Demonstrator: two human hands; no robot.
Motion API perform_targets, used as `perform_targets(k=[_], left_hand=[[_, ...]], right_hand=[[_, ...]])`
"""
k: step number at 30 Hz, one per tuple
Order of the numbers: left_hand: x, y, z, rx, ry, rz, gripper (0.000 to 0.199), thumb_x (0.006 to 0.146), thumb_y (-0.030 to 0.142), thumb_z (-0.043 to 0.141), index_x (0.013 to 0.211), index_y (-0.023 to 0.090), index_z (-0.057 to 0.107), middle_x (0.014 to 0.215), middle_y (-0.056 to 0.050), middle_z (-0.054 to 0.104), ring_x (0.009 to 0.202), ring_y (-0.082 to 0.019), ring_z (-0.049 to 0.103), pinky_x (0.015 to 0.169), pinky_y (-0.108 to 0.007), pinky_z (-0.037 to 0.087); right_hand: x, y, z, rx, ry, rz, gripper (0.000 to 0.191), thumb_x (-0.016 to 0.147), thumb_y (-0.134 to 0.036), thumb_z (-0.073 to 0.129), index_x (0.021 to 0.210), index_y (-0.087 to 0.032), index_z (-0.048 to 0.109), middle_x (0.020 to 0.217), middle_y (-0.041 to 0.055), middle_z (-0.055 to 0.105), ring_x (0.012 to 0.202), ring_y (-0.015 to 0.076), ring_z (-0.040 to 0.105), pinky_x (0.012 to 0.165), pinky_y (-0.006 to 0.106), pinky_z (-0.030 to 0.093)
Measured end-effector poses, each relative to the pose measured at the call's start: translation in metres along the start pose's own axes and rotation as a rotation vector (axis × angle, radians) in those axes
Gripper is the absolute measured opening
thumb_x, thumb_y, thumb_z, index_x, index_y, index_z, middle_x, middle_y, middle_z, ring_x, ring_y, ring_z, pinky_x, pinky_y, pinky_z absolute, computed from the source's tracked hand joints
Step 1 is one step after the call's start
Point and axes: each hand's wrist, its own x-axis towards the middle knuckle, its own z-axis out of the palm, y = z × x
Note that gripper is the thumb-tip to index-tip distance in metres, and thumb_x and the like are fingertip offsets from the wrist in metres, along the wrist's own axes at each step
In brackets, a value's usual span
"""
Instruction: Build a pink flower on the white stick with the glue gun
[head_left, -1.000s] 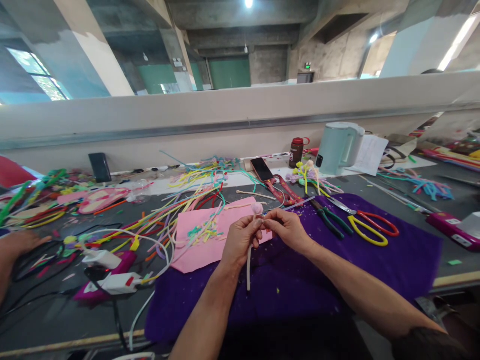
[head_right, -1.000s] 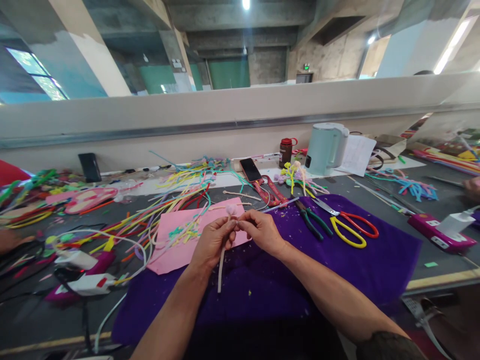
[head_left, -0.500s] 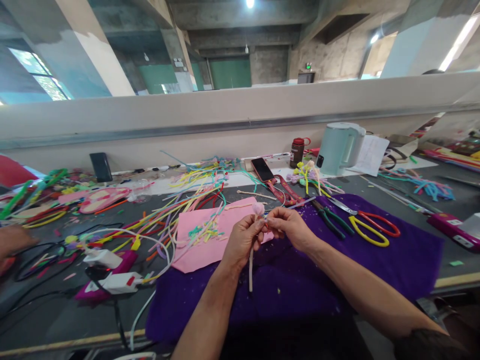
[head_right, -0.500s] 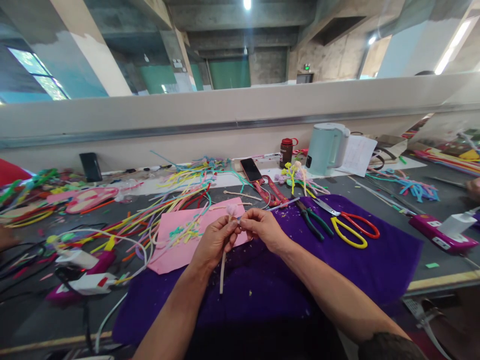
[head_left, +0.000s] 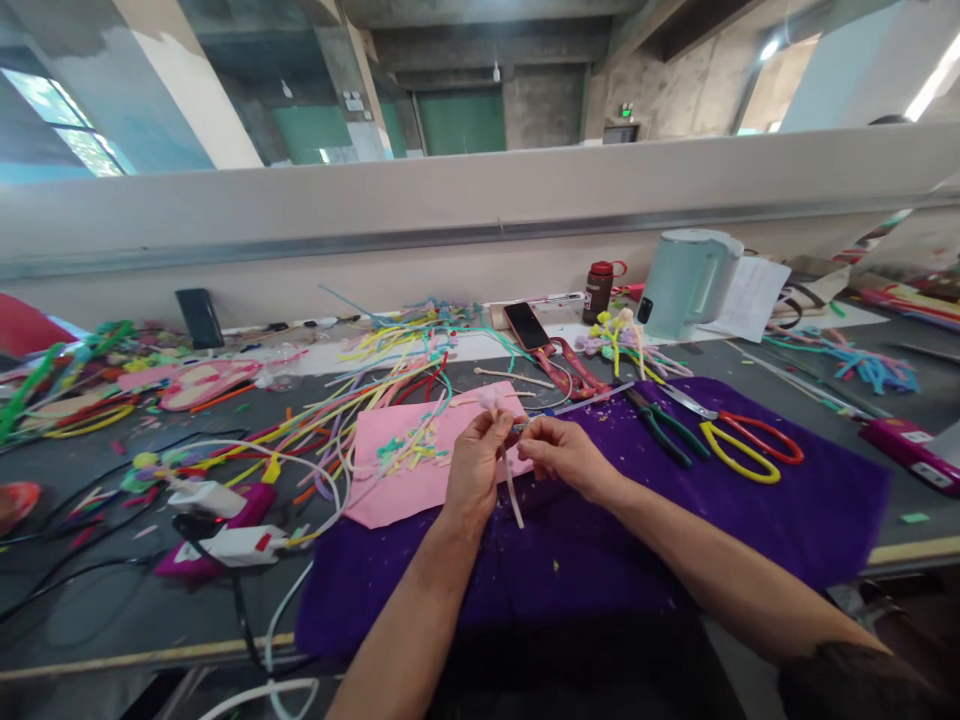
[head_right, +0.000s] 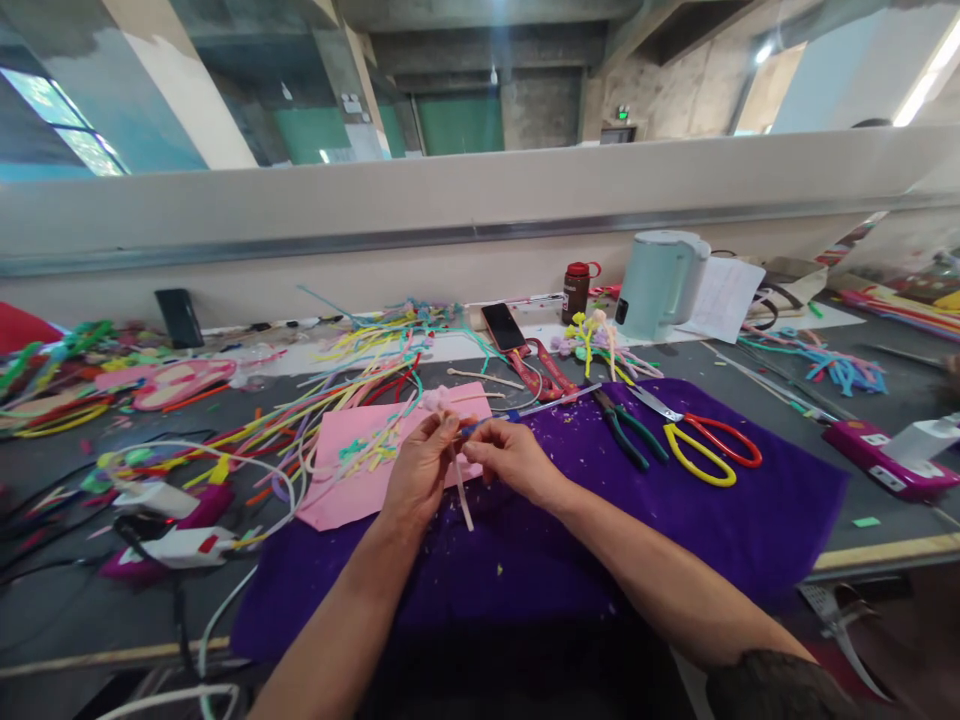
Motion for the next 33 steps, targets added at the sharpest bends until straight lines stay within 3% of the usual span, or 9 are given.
perform_targets(k=[4, 9, 16, 22, 26, 31, 33], left_hand=[[-0.003, -0.003, 0.004, -0.005, -0.049, -0.075, 0.022, 0.064, 0.029, 0.069, 0.077, 0.013, 0.063, 0.073, -0.003, 0.065, 0.064, -0.012, 0.059, 0.057, -0.022, 0.045], [-0.005, -0.003, 0.005, -0.012, -0.084, -0.123, 0.022, 0.063, 0.030, 0.069, 0.078, 0.014, 0.065, 0.066, 0.000, 0.062, 0.054, -0.009, 0.055, 0.050, -0.020, 0.042], [-0.006, -0.005, 0.007, -0.056, -0.091, -0.138, 0.023, 0.062, 0.028, 0.070, 0.080, 0.013, 0.067, 0.066, 0.000, 0.062, 0.054, -0.009, 0.054, 0.050, -0.019, 0.041], [-0.007, -0.004, 0.008, -0.087, -0.095, -0.177, 0.027, 0.058, 0.027, 0.073, 0.079, 0.012, 0.066, 0.067, -0.001, 0.062, 0.057, -0.009, 0.056, 0.053, -0.020, 0.044], [-0.009, -0.003, 0.008, -0.045, -0.153, -0.220, 0.032, 0.060, 0.031, 0.071, 0.085, 0.012, 0.064, 0.064, 0.000, 0.059, 0.045, -0.008, 0.051, 0.042, -0.021, 0.041], [-0.005, 0.003, 0.003, -0.048, -0.080, -0.186, 0.025, 0.060, 0.028, 0.072, 0.077, 0.012, 0.063, 0.064, 0.000, 0.060, 0.052, -0.008, 0.054, 0.044, -0.018, 0.039], [-0.003, 0.008, -0.001, -0.074, -0.059, -0.205, 0.023, 0.060, 0.027, 0.071, 0.074, 0.012, 0.061, 0.063, 0.001, 0.058, 0.049, -0.005, 0.050, 0.038, -0.014, 0.033]], right_hand=[[-0.002, 0.006, 0.008, -0.031, -0.033, 0.005, 0.017, 0.071, -0.030, 0.061, 0.079, -0.015, 0.058, 0.057, -0.0049, 0.055, 0.041, 0.0054, 0.047, 0.039, 0.017, 0.033], [-0.002, 0.011, 0.011, 0.048, -0.131, 0.107, 0.014, 0.071, -0.029, 0.059, 0.073, -0.015, 0.058, 0.051, -0.0052, 0.053, 0.038, 0.0060, 0.046, 0.037, 0.017, 0.033], [-0.002, 0.022, 0.018, 0.065, 0.011, 0.046, 0.011, 0.069, -0.022, 0.056, 0.078, -0.017, 0.056, 0.059, -0.0046, 0.056, 0.038, 0.0054, 0.046, 0.037, 0.017, 0.035], [-0.003, 0.021, 0.017, 0.002, 0.001, 0.005, 0.007, 0.069, -0.016, 0.049, 0.065, -0.017, 0.054, 0.049, -0.0058, 0.050, 0.038, 0.0064, 0.045, 0.038, 0.017, 0.036], [-0.005, 0.017, 0.016, -0.033, 0.025, -0.020, 0.011, 0.071, -0.017, 0.048, 0.061, -0.017, 0.052, 0.047, -0.0061, 0.049, 0.037, 0.0063, 0.045, 0.037, 0.017, 0.034], [-0.004, 0.003, 0.002, -0.167, -0.135, 0.009, 0.011, 0.073, -0.027, 0.055, 0.070, -0.016, 0.058, 0.055, -0.0040, 0.054, 0.040, 0.0072, 0.048, 0.040, 0.019, 0.037], [-0.001, -0.005, -0.013, -0.293, -0.104, -0.030, 0.017, 0.076, -0.031, 0.053, 0.072, -0.016, 0.059, 0.059, -0.0022, 0.057, 0.043, 0.0080, 0.049, 0.042, 0.019, 0.037]])
